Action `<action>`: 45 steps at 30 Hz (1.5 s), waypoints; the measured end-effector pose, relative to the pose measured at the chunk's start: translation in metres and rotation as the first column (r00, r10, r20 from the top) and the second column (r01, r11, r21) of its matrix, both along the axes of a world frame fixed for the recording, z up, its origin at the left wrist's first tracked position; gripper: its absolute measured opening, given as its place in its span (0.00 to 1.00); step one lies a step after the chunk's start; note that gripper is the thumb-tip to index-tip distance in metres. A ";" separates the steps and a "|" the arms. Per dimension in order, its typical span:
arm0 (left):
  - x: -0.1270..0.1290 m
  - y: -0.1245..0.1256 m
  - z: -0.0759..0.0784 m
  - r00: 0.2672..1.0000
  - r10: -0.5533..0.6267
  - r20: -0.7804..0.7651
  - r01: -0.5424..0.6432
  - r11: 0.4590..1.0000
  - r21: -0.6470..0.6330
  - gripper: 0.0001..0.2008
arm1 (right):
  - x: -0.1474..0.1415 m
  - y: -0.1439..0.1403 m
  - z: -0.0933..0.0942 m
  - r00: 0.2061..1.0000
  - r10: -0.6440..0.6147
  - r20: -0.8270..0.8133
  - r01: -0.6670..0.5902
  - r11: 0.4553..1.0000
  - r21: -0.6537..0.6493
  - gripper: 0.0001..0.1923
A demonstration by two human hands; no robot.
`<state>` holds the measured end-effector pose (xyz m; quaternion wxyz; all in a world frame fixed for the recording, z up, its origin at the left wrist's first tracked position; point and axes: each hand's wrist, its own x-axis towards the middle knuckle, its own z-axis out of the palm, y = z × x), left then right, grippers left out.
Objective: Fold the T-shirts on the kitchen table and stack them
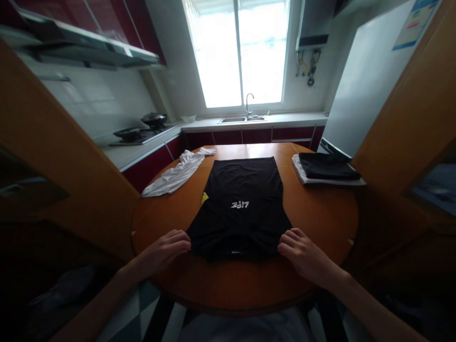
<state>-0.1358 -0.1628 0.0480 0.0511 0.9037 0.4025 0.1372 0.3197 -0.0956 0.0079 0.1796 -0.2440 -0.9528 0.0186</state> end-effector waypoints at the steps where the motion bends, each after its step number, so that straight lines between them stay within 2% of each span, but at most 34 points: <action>1: 0.000 -0.005 0.001 1.000 -0.001 0.007 0.001 1.000 -0.021 0.12 | 0.004 -0.003 0.001 1.000 0.007 -0.005 -0.007 1.000 -0.015 0.12; 5: -0.007 -0.021 -0.009 0.998 0.013 0.059 -0.013 1.000 -0.008 0.10 | 0.020 -0.010 -0.001 0.998 0.005 -0.062 -0.007 1.000 -0.027 0.09; 8: -0.018 -0.027 -0.022 0.994 0.060 0.095 -0.064 0.997 0.035 0.16 | 0.031 -0.008 -0.009 0.994 -0.026 -0.109 0.025 1.000 -0.004 0.12; 12: -0.024 -0.029 -0.031 0.990 0.081 0.115 -0.086 0.996 0.033 0.12 | 0.038 0.000 -0.018 0.990 -0.032 -0.137 0.035 0.999 0.021 0.09; 17: -0.021 -0.028 -0.033 0.989 0.083 0.119 -0.090 0.994 0.054 0.11 | 0.035 0.003 -0.017 0.983 -0.013 -0.181 0.014 1.000 0.009 0.09; 22: -0.017 -0.016 -0.023 0.951 0.154 0.267 -0.163 0.987 0.011 0.09 | 0.027 0.011 -0.012 0.932 -0.134 -0.336 0.108 0.990 -0.095 0.08; 27: -0.010 0.025 0.007 0.884 0.257 0.391 -0.268 0.963 -0.027 0.09 | 0.007 0.047 0.009 0.838 -0.292 -0.460 0.242 0.956 -0.165 0.08; 30: -0.012 0.065 0.024 0.834 0.332 0.441 -0.336 0.939 -0.073 0.13 | -0.008 0.087 0.029 0.803 -0.356 -0.479 0.281 0.934 -0.222 0.11; 32: -0.016 0.096 0.029 0.802 0.391 0.451 -0.387 0.916 -0.105 0.15 | -0.018 0.120 0.038 0.788 -0.389 -0.478 0.283 0.917 -0.280 0.12; 35: -0.024 0.144 0.022 0.784 0.444 0.434 -0.425 0.893 -0.147 0.18 | -0.030 0.170 0.036 0.784 -0.432 -0.446 0.279 0.887 -0.368 0.12; 38: -0.031 0.183 0.002 0.778 0.486 0.399 -0.436 0.874 -0.214 0.19 | -0.037 0.208 0.018 0.765 -0.514 -0.388 0.315 0.824 -0.471 0.11; 41: -0.039 0.206 -0.014 0.789 0.516 0.334 -0.432 0.852 -0.295 0.19 | -0.039 0.228 -0.001 0.743 -0.583 -0.327 0.354 0.758 -0.547 0.10; 43: -0.045 0.215 -0.016 0.800 0.503 0.327 -0.411 0.857 -0.311 0.19 | -0.036 0.236 -0.006 0.748 -0.582 -0.320 0.335 0.746 -0.575 0.11; 45: -0.050 0.223 -0.013 0.802 0.479 0.357 -0.394 0.873 -0.286 0.19 | -0.033 0.244 -0.004 0.751 -0.564 -0.344 0.300 0.755 -0.583 0.13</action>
